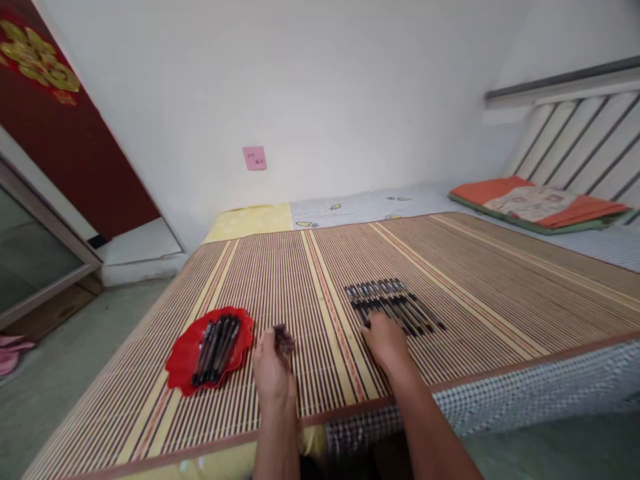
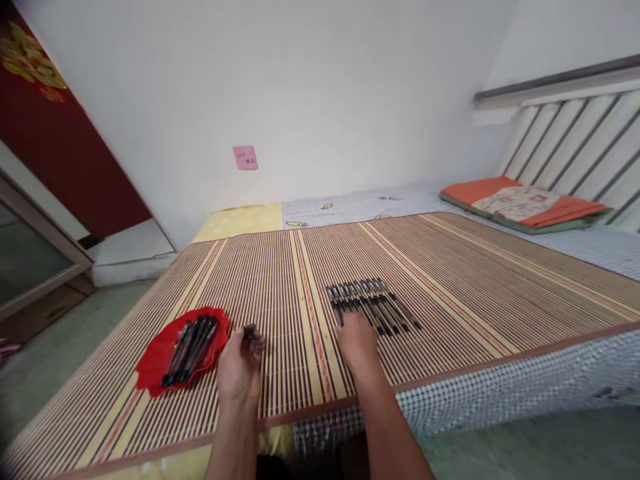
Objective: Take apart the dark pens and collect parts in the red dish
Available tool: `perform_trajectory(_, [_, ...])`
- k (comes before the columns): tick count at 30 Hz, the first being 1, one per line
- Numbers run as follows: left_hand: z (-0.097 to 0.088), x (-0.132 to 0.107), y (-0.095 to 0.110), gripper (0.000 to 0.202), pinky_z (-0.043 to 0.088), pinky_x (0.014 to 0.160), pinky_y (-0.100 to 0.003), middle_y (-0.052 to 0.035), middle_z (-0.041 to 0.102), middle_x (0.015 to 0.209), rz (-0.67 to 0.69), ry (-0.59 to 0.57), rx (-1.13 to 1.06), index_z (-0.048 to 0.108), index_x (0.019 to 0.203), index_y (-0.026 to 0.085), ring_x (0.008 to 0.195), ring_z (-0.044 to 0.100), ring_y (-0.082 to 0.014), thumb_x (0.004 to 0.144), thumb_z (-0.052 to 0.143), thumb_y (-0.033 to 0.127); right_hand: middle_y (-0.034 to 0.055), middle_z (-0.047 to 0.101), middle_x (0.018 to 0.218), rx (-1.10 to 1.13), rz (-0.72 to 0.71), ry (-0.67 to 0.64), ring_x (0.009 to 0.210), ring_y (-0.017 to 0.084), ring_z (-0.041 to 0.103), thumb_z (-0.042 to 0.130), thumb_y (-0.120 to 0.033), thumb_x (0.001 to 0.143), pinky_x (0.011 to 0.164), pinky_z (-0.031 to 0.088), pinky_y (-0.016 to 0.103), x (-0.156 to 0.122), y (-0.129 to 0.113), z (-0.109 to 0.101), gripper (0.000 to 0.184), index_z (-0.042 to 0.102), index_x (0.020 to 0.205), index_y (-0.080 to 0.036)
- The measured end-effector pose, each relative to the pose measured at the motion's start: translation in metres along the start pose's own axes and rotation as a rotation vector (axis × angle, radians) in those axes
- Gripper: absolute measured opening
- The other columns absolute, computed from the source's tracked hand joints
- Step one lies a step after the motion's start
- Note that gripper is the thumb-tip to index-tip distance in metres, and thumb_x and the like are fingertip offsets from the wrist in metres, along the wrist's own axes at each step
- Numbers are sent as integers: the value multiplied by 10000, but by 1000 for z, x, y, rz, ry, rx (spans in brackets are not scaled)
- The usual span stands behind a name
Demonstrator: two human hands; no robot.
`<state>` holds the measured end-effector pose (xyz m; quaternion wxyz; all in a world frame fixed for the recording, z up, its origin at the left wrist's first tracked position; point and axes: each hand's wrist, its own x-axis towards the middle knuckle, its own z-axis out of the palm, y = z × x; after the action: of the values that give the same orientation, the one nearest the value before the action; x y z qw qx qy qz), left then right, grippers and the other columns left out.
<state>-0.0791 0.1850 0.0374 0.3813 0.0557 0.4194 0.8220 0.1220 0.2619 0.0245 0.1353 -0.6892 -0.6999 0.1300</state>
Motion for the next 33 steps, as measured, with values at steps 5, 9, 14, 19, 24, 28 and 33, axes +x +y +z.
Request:
perform_trajectory(5, [3, -1, -2, 202, 446, 525, -209, -8, 668, 652, -14, -5, 12, 671, 749, 118, 557, 594, -106, 647, 733, 281, 138, 782, 972, 34, -53, -34, 922, 273, 744, 680, -249, 889, 712, 433, 307, -8, -8, 5, 120, 746, 920, -153])
perform_trajectory(9, [1, 0, -3, 238, 441, 513, -207, -1, 662, 632, 8, -3, 56, 669, 755, 122, 549, 595, -109, 644, 739, 321, 88, 781, 1012, 68, -83, -10, 955, 225, 734, 637, -267, 940, 742, 436, 278, -13, -11, 0, 143, 736, 998, -183])
perform_trajectory(14, [0, 0, -7, 276, 430, 497, -207, 9, 647, 605, 26, -18, 107, 662, 736, 131, 522, 576, -104, 614, 765, 356, 143, 744, 1132, 39, -23, 43, 1011, 253, 722, 596, -221, 972, 775, 436, 298, -12, -4, -3, 168, 700, 1074, -137])
perform_trajectory(19, [0, 1, -10, 294, 456, 512, -220, 3, 652, 594, 11, -46, 138, 669, 731, 133, 531, 586, -116, 572, 764, 361, 145, 753, 1061, 4, -9, 31, 959, 275, 734, 618, -219, 961, 729, 425, 315, -12, -1, 1, 131, 705, 1007, -132])
perform_trajectory(24, [0, 2, -8, 300, 468, 506, -223, 8, 648, 593, 29, -17, 143, 666, 725, 137, 533, 581, -117, 558, 750, 372, 151, 755, 1072, -2, -9, 45, 971, 267, 731, 599, -217, 973, 737, 423, 311, -11, 0, 3, 147, 699, 1042, -135])
perform_trajectory(28, [2, 1, -8, 302, 466, 497, -218, 19, 636, 585, 17, -20, 140, 654, 708, 143, 521, 574, -110, 536, 761, 367, 153, 759, 1021, 10, -34, 40, 925, 264, 731, 620, -196, 948, 708, 414, 307, -12, -1, 7, 125, 707, 1011, -132])
perform_trajectory(33, [1, 0, -8, 290, 461, 496, -215, 20, 641, 588, -2, -36, 129, 645, 714, 148, 512, 581, -108, 556, 766, 360, 91, 740, 1019, 62, -109, 70, 928, 211, 707, 589, -202, 971, 738, 422, 275, -15, -5, 9, 120, 701, 997, -167])
